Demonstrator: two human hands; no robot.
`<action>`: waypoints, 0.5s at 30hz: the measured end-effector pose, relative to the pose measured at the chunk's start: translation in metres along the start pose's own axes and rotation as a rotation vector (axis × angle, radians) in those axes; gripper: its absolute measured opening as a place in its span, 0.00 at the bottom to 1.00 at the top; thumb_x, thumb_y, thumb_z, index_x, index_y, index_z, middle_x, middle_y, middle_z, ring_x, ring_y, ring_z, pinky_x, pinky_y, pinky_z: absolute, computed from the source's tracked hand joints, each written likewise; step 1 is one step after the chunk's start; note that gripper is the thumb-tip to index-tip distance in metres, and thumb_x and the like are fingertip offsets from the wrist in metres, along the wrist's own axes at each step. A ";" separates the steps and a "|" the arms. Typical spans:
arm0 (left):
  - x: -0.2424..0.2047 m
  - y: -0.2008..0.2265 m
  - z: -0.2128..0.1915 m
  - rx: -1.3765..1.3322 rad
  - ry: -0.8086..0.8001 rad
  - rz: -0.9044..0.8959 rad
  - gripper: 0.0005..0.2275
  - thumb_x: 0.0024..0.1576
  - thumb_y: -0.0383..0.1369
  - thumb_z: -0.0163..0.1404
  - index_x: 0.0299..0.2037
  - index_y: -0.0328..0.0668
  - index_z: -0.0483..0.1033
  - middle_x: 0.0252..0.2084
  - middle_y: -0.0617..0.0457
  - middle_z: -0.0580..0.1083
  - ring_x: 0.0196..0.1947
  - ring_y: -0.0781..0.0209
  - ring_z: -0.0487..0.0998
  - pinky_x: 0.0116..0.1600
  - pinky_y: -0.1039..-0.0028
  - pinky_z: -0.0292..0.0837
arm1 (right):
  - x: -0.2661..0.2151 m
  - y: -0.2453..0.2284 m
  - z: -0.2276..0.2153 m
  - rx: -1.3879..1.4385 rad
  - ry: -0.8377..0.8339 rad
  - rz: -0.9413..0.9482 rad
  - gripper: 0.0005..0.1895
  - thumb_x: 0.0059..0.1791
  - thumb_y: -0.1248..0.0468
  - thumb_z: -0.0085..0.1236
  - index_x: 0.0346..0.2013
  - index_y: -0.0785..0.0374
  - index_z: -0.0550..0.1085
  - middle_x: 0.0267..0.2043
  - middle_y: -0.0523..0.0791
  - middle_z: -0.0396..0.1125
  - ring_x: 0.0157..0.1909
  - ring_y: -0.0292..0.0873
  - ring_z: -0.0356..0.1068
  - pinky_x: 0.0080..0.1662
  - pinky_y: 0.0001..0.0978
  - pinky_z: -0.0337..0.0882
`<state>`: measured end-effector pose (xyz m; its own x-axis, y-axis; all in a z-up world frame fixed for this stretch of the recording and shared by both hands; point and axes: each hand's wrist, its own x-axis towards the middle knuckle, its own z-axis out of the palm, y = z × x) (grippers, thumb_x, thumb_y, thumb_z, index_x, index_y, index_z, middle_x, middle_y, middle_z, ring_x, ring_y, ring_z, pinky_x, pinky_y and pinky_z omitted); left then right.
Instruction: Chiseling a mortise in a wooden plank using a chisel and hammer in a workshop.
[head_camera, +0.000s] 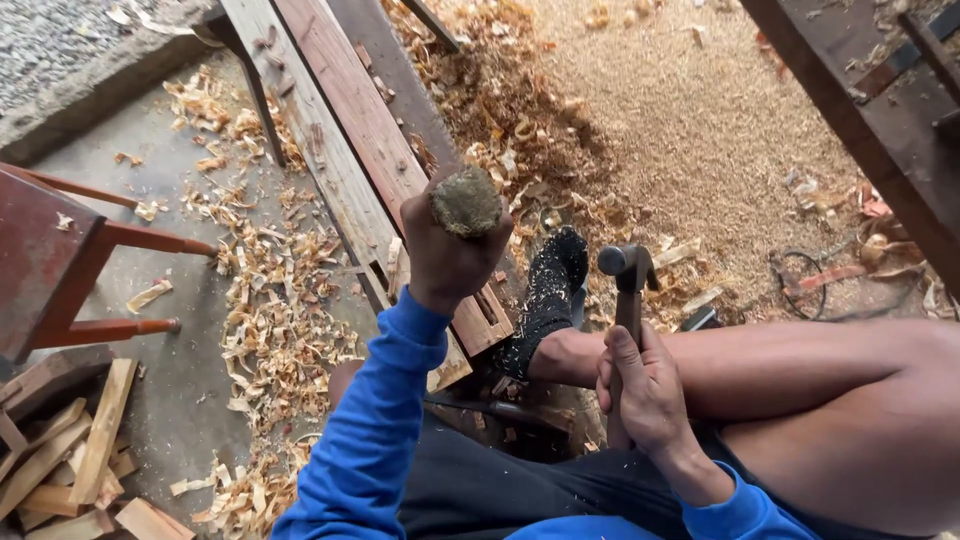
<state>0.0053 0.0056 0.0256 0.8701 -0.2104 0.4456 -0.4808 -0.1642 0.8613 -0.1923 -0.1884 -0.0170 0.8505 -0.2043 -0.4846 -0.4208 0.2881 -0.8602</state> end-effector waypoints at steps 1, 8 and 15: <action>0.000 -0.003 0.002 -0.002 -0.002 -0.008 0.11 0.53 0.29 0.62 0.41 0.35 0.75 0.33 0.53 0.79 0.34 0.65 0.82 0.43 0.73 0.79 | 0.000 -0.001 0.001 -0.002 0.003 0.008 0.18 0.56 0.48 0.45 0.38 0.61 0.64 0.20 0.41 0.61 0.15 0.33 0.60 0.19 0.25 0.59; -0.021 -0.019 0.004 0.177 0.023 -0.018 0.14 0.52 0.32 0.62 0.44 0.35 0.74 0.31 0.53 0.78 0.32 0.64 0.83 0.40 0.73 0.79 | 0.003 -0.005 0.005 -0.015 0.015 0.052 0.19 0.55 0.48 0.45 0.40 0.61 0.64 0.19 0.42 0.60 0.15 0.34 0.60 0.19 0.25 0.59; -0.109 -0.059 -0.050 -0.635 0.343 -0.124 0.10 0.59 0.26 0.53 0.46 0.50 0.66 0.30 0.54 0.71 0.24 0.69 0.69 0.29 0.78 0.69 | 0.013 -0.009 0.012 -0.001 0.022 0.064 0.19 0.55 0.47 0.45 0.40 0.61 0.65 0.20 0.41 0.61 0.15 0.33 0.60 0.19 0.25 0.60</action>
<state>-0.0558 0.0867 -0.0620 0.9490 0.1038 0.2976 -0.3119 0.4452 0.8394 -0.1739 -0.1825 -0.0140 0.8145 -0.2062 -0.5423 -0.4749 0.3000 -0.8273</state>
